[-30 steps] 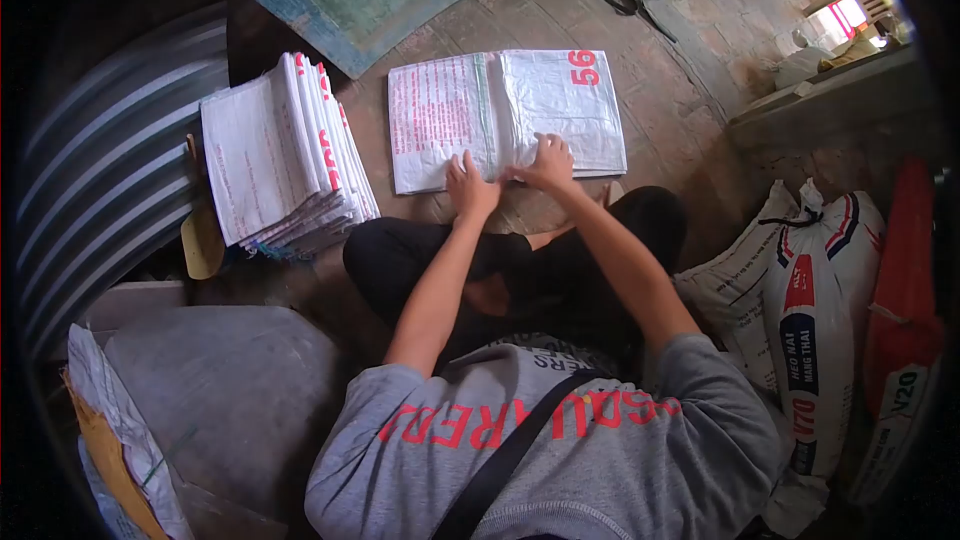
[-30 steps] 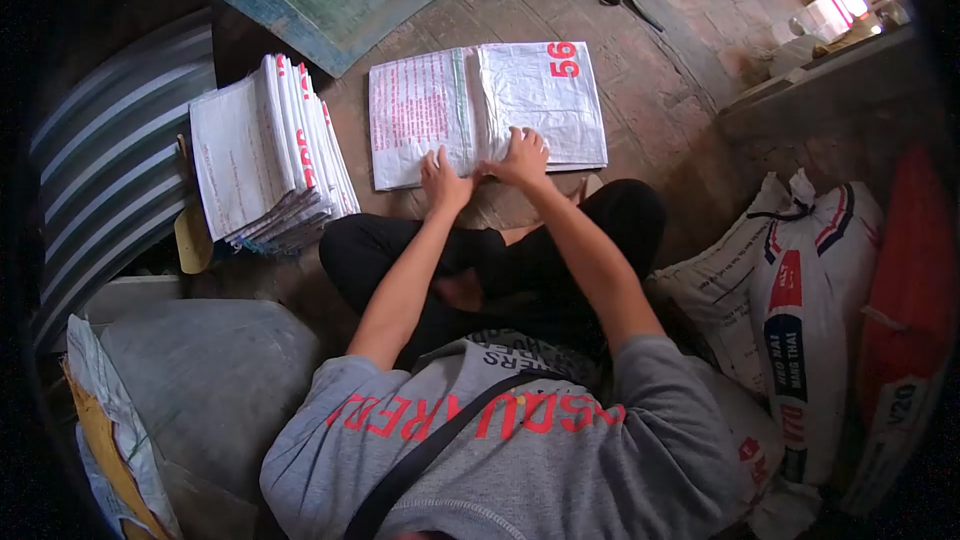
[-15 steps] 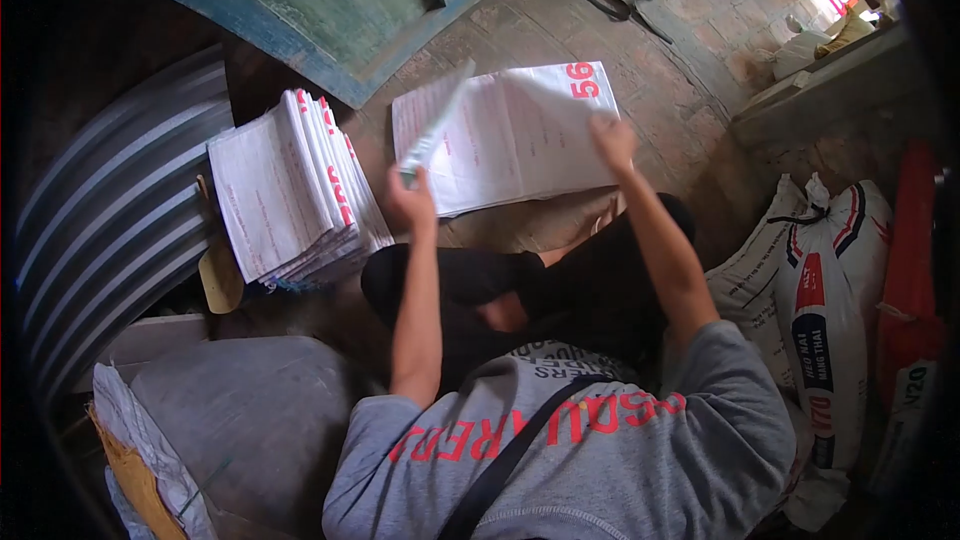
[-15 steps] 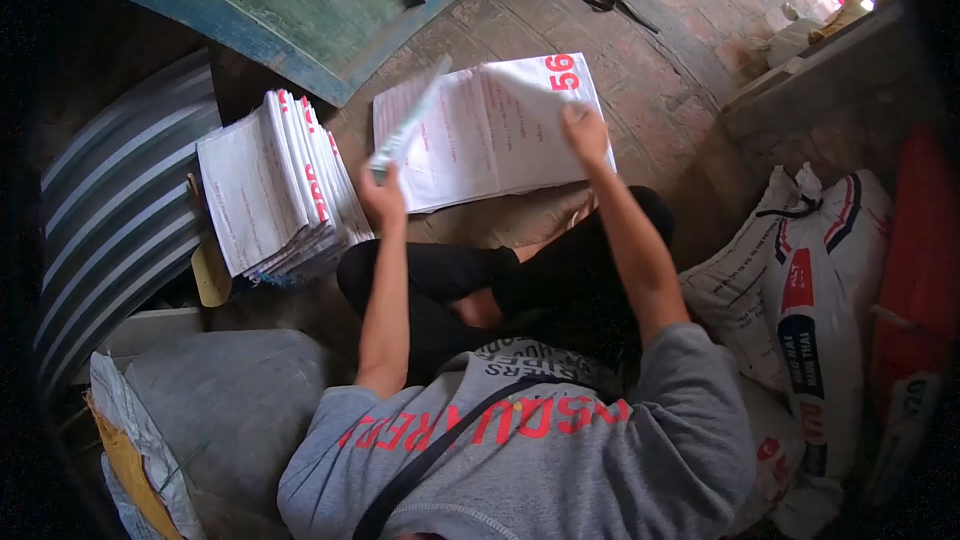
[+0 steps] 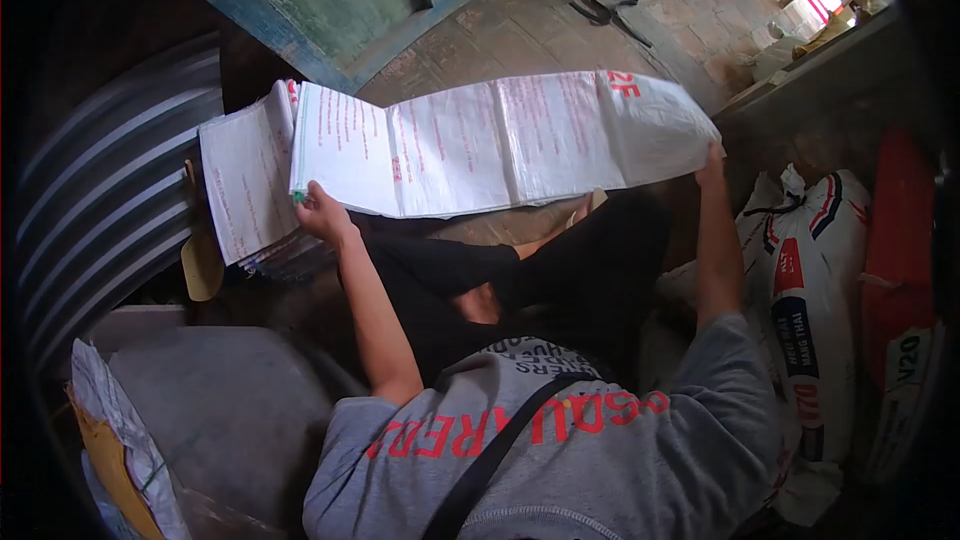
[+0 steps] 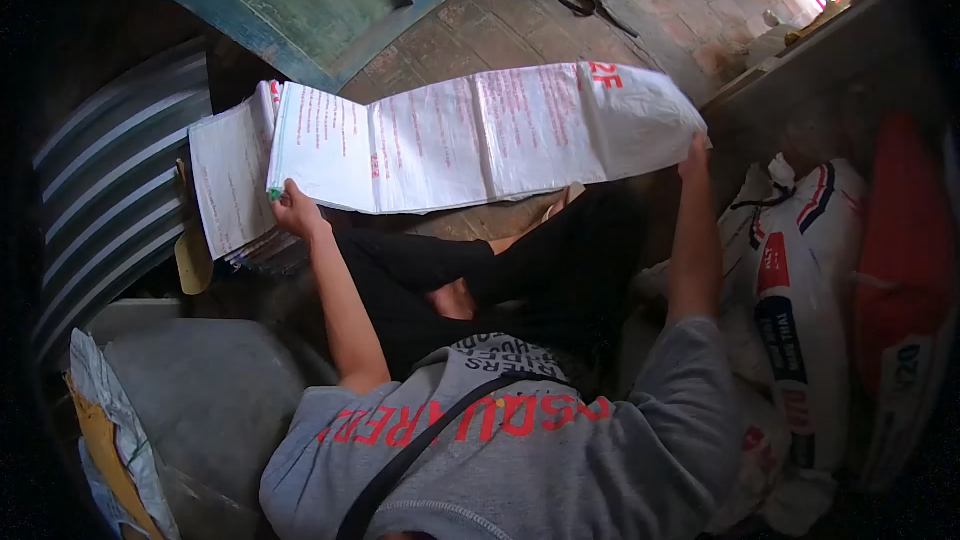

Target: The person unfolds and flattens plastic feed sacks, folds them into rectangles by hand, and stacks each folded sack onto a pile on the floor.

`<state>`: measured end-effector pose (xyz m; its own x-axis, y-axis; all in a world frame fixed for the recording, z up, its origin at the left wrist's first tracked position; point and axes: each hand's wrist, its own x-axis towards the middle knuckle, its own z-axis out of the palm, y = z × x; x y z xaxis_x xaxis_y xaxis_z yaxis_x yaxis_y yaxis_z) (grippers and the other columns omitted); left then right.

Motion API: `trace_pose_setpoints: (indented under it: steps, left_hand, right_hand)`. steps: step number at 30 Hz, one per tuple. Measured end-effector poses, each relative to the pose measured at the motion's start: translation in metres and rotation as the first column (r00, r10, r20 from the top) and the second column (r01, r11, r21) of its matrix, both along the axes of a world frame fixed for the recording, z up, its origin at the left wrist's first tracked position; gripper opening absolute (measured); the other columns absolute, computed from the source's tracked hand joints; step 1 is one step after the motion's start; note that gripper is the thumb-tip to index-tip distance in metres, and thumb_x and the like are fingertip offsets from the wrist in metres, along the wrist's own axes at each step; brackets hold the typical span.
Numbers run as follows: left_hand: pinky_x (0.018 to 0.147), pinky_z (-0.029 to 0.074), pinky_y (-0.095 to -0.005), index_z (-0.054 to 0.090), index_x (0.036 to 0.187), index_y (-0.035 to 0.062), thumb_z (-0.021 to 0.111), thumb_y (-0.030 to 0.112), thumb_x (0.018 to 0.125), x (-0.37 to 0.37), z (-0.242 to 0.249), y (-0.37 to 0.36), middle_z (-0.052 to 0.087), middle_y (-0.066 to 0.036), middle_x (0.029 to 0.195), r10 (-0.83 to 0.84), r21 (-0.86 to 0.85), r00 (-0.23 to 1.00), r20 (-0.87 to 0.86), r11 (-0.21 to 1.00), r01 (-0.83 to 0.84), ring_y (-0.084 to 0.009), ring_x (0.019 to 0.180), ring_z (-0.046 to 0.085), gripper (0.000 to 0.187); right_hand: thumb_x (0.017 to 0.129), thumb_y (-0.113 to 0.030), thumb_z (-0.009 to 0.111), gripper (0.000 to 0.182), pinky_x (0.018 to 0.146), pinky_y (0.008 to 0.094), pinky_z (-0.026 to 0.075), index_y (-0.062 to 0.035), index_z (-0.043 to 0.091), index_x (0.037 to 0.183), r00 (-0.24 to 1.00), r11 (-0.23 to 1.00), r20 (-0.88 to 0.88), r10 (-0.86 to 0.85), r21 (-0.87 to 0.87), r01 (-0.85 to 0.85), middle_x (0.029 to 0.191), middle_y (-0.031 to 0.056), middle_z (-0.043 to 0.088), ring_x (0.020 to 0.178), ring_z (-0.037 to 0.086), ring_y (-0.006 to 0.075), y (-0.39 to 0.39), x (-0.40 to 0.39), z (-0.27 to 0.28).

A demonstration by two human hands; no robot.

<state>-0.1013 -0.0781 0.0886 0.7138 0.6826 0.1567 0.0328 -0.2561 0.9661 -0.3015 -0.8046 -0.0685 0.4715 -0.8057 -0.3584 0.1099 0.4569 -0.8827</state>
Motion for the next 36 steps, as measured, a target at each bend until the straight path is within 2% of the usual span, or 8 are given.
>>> trace_pose_setpoints:
  steps: [5, 9, 14, 17, 21, 27, 31, 36]
  left_hand:
    - [0.084, 0.049, -0.0359, 0.059, 0.109, -0.0088, 0.06, 0.018, 0.093, -0.003, -0.021, -0.012, 0.067, -0.017, 0.107, -0.153, -0.016, 0.984, 0.091, 0.988, 0.155, -0.0246, 0.096, 0.065, 0.031]
    - [0.087, 0.049, -0.0369, 0.058, 0.113, -0.0082, 0.058, 0.015, 0.091, -0.003, -0.034, -0.014, 0.065, -0.017, 0.109, -0.227, -0.079, 0.957, 0.181, 0.967, 0.244, -0.0248, 0.098, 0.063, 0.031]
    - [0.084, 0.048, -0.0355, 0.063, 0.105, -0.0071, 0.061, 0.022, 0.09, -0.008, -0.021, -0.039, 0.068, -0.014, 0.103, -0.226, -0.044, 0.95, 0.217, 0.97, 0.241, -0.0219, 0.093, 0.063, 0.033]
    - [0.082, 0.048, -0.0354, 0.063, 0.102, -0.0063, 0.063, 0.026, 0.088, -0.013, -0.03, -0.048, 0.067, -0.013, 0.097, -0.192, 0.11, 0.98, -0.053, 0.974, 0.197, -0.0219, 0.089, 0.062, 0.035]
    - [0.084, 0.048, -0.0337, 0.053, 0.119, 0.0005, 0.071, 0.021, 0.084, -0.032, -0.056, -0.079, 0.062, -0.011, 0.11, -0.546, 0.05, 0.836, 0.059, 0.838, 0.544, -0.0202, 0.097, 0.06, 0.045]
    - [0.097, 0.044, -0.0351, 0.051, 0.131, 0.0051, 0.079, 0.021, 0.077, -0.067, -0.075, -0.107, 0.058, -0.013, 0.123, -0.923, 0.074, 0.354, -0.15, 0.346, 0.935, -0.021, 0.115, 0.055, 0.063]
    - [0.097, 0.044, -0.039, 0.054, 0.126, 0.0027, 0.08, 0.03, 0.072, -0.056, -0.121, -0.092, 0.057, -0.02, 0.125, -0.857, 0.161, 0.3, -0.419, 0.255, 0.953, -0.0306, 0.116, 0.056, 0.066]
    - [0.104, 0.041, -0.0422, 0.047, 0.133, 0.0012, 0.069, 0.028, 0.075, -0.027, -0.138, -0.076, 0.054, -0.026, 0.127, -0.2, 0.227, 0.441, -0.875, 0.634, 0.739, -0.0378, 0.123, 0.05, 0.067]
  right_hand:
    - [0.091, -0.034, 0.062, 0.046, 0.084, 0.0367, 0.048, -0.0009, 0.057, 0.122, 0.987, 0.928, -0.104, -0.118, -0.367, 0.073, 0.111, 0.0086, 0.062, 0.098, 0.059, 0.0207, 0.066, 0.041, 0.061]
    - [0.091, -0.032, 0.063, 0.034, 0.069, 0.0299, 0.047, -0.0069, 0.064, 0.114, 0.923, 0.805, -0.31, 0.228, -0.473, -0.358, 0.095, 0.0047, 0.063, 0.081, 0.057, 0.0132, 0.147, 0.067, 0.123]
    - [0.088, -0.034, 0.068, 0.037, 0.073, 0.0291, 0.05, -0.0081, 0.062, 0.114, 0.53, 0.332, -0.471, 0.705, -0.442, -0.833, 0.093, 0.0054, 0.068, 0.081, 0.063, 0.015, 0.232, 0.091, 0.144]
    - [0.081, -0.057, 0.066, 0.064, 0.09, 0.0402, 0.048, -0.0065, 0.062, 0.121, 0.201, -0.083, -0.825, 0.528, -0.285, -0.955, 0.114, 0.0194, 0.066, 0.107, 0.062, 0.0327, 0.265, 0.109, 0.129]
    - [0.08, -0.068, 0.061, 0.078, 0.099, 0.0409, 0.044, -0.0025, 0.06, 0.122, -0.08, -0.243, -0.934, 0.347, -0.007, -0.97, 0.124, 0.0196, 0.061, 0.117, 0.056, 0.0348, 0.293, 0.122, 0.106]
    - [0.068, -0.039, 0.08, 0.066, 0.099, 0.0422, 0.045, -0.009, 0.06, 0.123, 0.088, -0.218, -0.912, 0.402, -0.188, -0.958, 0.124, 0.0199, 0.059, 0.118, 0.054, 0.0358, 0.285, 0.103, 0.03]
    - [0.062, -0.034, 0.083, 0.076, 0.098, 0.0465, 0.046, -0.0117, 0.054, 0.129, 0.186, -0.353, -0.941, 0.283, -0.283, -0.892, 0.134, 0.0191, 0.048, 0.123, 0.048, 0.0374, 0.293, 0.082, 0.032]
    - [0.066, -0.034, 0.083, 0.084, 0.093, 0.048, 0.048, -0.0182, 0.044, 0.139, 0.265, -0.384, -0.946, 0.187, -0.319, -0.867, 0.136, 0.0147, 0.047, 0.12, 0.05, 0.0351, 0.306, 0.084, 0.035]
